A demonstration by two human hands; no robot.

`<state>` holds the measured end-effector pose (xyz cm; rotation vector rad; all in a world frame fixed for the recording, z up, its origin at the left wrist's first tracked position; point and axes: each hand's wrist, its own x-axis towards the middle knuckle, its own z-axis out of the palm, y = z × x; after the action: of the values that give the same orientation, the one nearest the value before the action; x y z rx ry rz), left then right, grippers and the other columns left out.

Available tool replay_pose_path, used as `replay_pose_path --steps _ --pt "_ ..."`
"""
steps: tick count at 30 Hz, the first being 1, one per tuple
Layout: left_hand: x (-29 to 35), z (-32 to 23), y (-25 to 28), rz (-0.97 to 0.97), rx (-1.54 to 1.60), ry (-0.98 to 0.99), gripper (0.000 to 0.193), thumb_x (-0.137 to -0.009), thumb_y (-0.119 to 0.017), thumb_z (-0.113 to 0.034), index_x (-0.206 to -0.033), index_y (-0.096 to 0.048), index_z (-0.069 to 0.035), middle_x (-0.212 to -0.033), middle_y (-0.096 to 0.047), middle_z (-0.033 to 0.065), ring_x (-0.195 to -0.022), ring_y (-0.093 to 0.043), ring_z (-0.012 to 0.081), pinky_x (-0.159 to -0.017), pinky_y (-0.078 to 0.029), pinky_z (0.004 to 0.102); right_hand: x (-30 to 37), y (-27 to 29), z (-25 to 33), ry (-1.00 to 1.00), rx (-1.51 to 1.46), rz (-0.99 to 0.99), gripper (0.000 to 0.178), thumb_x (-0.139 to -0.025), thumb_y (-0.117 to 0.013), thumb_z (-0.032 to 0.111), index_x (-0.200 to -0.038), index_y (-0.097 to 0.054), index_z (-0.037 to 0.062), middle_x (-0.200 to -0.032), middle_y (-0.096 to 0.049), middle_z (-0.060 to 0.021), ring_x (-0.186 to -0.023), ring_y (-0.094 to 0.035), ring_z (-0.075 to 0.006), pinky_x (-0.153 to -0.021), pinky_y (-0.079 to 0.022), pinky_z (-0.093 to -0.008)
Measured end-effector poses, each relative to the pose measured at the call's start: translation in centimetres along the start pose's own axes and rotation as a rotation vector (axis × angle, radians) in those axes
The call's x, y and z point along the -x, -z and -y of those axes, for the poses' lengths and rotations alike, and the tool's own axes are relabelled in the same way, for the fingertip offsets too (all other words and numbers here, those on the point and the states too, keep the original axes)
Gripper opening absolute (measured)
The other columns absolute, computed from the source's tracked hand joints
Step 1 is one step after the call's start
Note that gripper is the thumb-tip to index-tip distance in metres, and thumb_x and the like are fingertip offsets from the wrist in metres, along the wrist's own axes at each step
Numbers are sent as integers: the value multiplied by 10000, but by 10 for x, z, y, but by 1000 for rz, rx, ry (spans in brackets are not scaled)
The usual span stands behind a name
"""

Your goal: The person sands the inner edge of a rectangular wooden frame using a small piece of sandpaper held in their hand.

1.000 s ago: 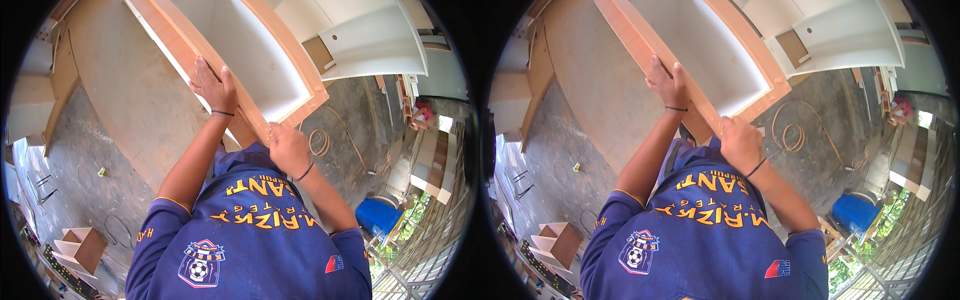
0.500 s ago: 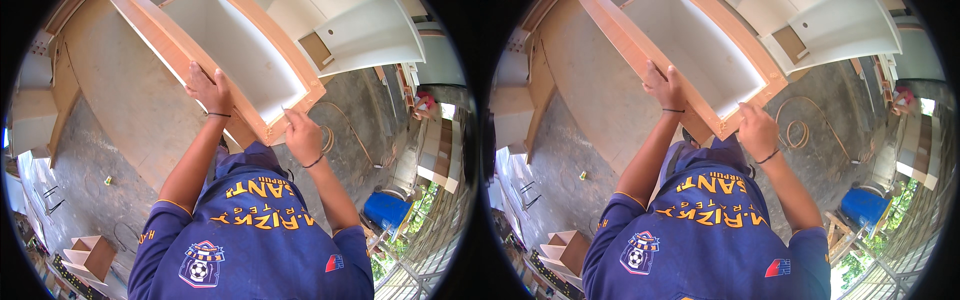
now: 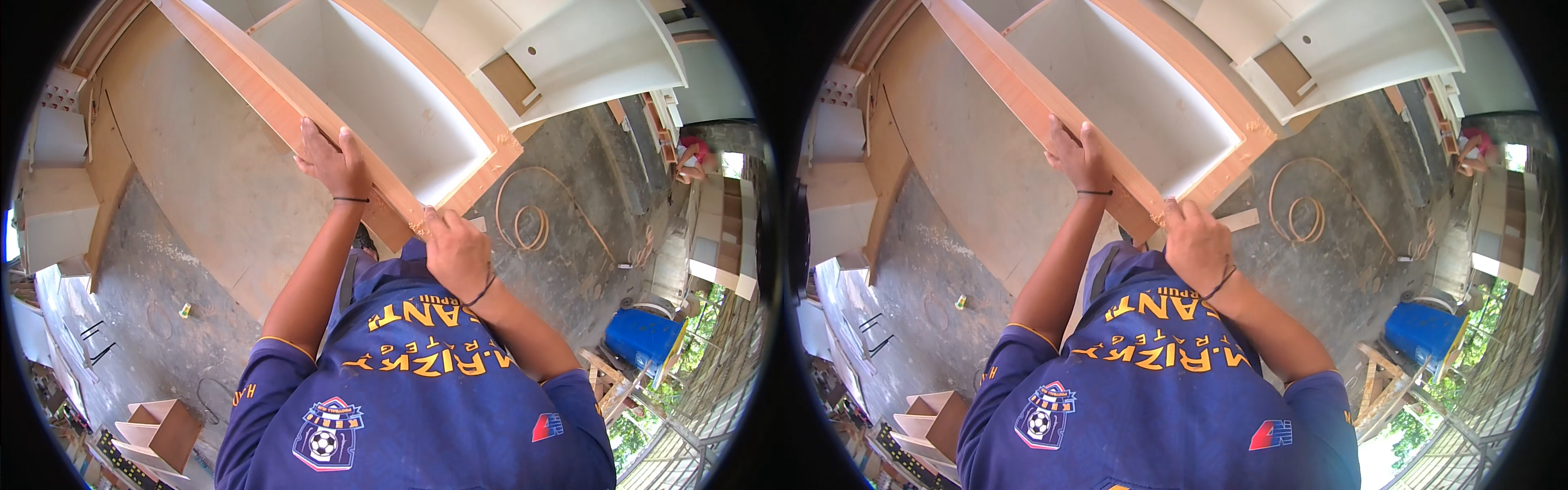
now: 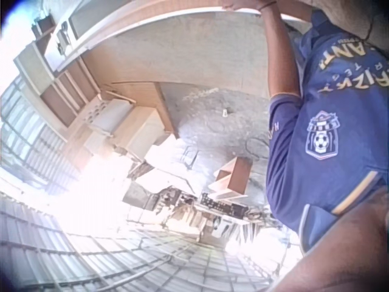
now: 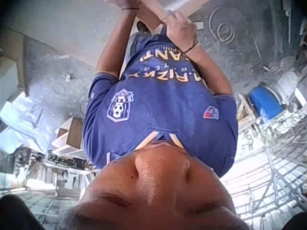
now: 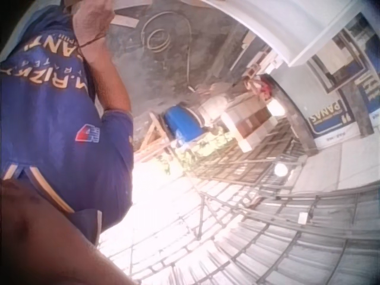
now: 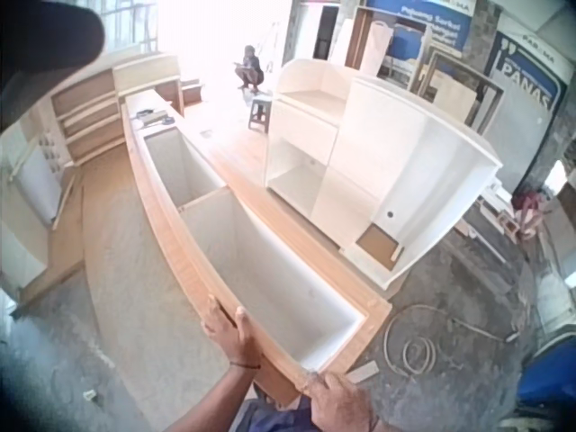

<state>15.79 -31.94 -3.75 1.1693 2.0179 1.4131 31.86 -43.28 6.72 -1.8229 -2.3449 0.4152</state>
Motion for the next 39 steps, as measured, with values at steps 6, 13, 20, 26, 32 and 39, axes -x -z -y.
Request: replay_pose_path --steps 6,13,20,26,32,39 --pt "-1 1 4 -6 -1 20 668 -910 -463 -323 -1431 -265 45 -1495 -311 209 -1414 -242 321 -1119 77 556 -18 17 -35 -51 -120 -124 316 -791 -549 96 -1085 -641 26 -913 -636 -168 -748 -637 -357 -666 -526 -432" --pt "-2 0 3 -9 -1 8 661 -913 -464 -316 -1431 -268 44 -1488 -327 194 -1399 -268 307 -1128 72 541 -4 -7 -17 -16 -231 -176 310 -774 -568 84 -1070 -657 51 -865 -629 -153 -739 -622 -348 -632 -510 -437" --pt "-2 0 7 30 9 32 673 -913 -473 -323 -1444 -259 31 -1507 -306 177 -1429 -212 281 -1131 66 534 0 -3 -13 35 -160 -118 321 -784 -541 60 -1083 -659 60 -849 -629 -135 -755 -627 -332 -662 -515 -417" --pt "0 9 13 42 -157 -298 652 -898 -524 -305 -1451 -306 -39 -1529 -277 158 -1449 -173 292 -1103 72 602 7 17 -24 -55 -340 -234 309 -780 -545 38 -1074 -638 16 -856 -625 -155 -730 -615 -330 -648 -501 -413" --pt "72 -63 21 826 -769 -612 574 -867 -538 -235 -1399 -402 -65 -1505 -341 115 -1434 -235 254 -1094 19 672 22 36 -81 -334 -682 -177 319 -802 -607 14 -1120 -619 -8 -755 -600 -85 -629 -573 -160 -579 -458 -282" --pt "70 -78 -38 766 -325 -307 561 -959 -470 -311 -1392 -363 28 -1452 -371 221 -1367 -350 293 -1126 -212 493 27 38 -148 -624 -1650 -109 407 -826 -666 39 -1216 -555 12 -850 -564 22 -703 -550 -62 -559 -414 -200"
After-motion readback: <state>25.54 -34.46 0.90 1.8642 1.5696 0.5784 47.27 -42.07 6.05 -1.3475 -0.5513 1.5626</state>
